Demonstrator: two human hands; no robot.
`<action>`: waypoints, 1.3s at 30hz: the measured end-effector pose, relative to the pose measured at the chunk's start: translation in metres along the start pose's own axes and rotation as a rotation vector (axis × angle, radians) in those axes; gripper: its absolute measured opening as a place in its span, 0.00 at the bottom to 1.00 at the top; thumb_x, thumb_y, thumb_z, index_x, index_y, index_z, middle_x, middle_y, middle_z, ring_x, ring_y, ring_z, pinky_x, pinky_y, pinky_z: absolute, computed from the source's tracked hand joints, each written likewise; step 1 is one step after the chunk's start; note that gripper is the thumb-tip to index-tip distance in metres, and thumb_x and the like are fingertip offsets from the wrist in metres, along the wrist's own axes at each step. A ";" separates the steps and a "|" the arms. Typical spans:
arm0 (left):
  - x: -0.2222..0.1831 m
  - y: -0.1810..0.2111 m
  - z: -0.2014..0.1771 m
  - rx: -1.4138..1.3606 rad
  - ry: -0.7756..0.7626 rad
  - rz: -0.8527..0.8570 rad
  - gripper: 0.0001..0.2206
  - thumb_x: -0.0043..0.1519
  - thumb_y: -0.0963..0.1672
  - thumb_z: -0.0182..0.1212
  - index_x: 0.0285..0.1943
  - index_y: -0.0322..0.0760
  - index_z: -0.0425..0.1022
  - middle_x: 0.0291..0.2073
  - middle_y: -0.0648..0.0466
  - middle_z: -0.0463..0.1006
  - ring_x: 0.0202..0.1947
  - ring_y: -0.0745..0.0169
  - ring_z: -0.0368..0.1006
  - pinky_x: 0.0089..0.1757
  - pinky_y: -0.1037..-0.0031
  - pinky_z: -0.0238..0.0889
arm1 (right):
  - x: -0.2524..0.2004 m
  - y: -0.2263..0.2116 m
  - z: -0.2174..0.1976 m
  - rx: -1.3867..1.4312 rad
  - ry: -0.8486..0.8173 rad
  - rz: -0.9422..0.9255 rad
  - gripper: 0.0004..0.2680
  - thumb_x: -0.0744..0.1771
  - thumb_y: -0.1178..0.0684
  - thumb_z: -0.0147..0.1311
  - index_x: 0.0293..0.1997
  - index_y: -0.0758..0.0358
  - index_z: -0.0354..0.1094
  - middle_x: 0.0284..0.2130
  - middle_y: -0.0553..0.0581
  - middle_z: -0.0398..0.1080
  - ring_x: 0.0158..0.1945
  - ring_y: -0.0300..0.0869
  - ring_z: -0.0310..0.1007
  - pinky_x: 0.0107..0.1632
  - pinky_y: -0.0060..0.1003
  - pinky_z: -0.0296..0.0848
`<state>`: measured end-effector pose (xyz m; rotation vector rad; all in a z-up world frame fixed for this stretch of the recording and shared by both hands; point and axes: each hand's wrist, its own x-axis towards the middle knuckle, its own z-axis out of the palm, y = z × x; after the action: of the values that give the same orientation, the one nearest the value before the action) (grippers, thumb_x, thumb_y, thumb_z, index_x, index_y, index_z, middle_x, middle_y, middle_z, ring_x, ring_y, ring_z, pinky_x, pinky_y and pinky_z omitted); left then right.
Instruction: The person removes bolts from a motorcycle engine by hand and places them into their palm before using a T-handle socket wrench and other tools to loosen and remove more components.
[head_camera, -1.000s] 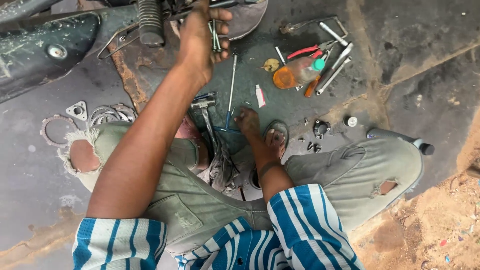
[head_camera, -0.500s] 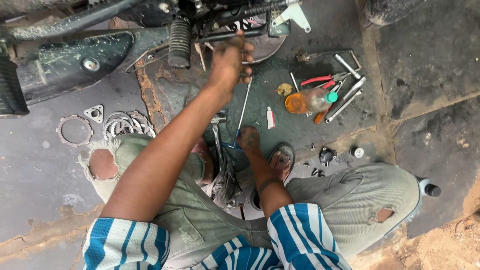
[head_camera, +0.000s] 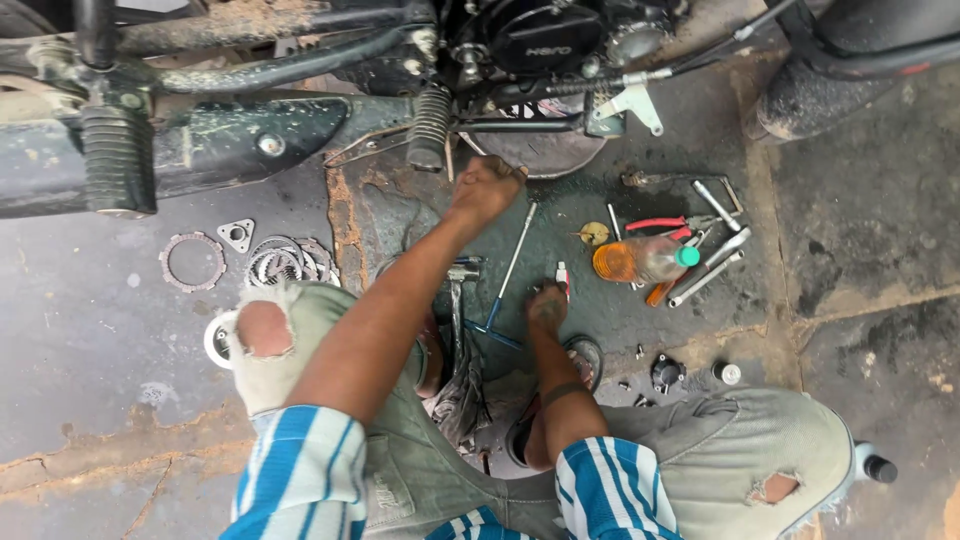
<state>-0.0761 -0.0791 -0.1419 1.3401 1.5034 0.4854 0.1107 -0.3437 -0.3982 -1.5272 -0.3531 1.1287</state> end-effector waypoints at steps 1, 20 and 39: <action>0.015 -0.005 0.004 -0.006 0.016 -0.004 0.20 0.59 0.54 0.64 0.45 0.36 0.79 0.44 0.48 0.81 0.47 0.55 0.77 0.51 0.66 0.68 | 0.000 0.007 -0.009 0.031 -0.001 0.017 0.03 0.65 0.61 0.54 0.39 0.70 0.71 0.34 0.60 0.74 0.36 0.48 0.77 0.39 0.41 0.80; 0.116 0.014 0.072 -0.326 0.599 -0.206 0.21 0.57 0.57 0.65 0.57 0.57 0.80 0.49 0.51 0.82 0.50 0.46 0.77 0.49 0.60 0.70 | 0.018 -0.028 0.038 0.189 -0.256 0.174 0.12 0.66 0.65 0.48 0.56 0.66 0.66 0.46 0.57 0.75 0.45 0.43 0.77 0.46 0.37 0.79; 0.078 0.049 0.045 0.171 0.683 0.051 0.16 0.62 0.53 0.59 0.45 0.41 0.79 0.32 0.44 0.81 0.32 0.41 0.80 0.34 0.57 0.71 | -0.019 -0.145 0.073 0.334 -0.270 0.174 0.05 0.65 0.62 0.59 0.44 0.66 0.73 0.32 0.56 0.75 0.34 0.39 0.74 0.37 0.33 0.73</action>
<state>-0.0023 -0.0090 -0.1519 1.4204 2.1021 0.9297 0.0939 -0.2694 -0.2533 -1.1297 -0.2013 1.4576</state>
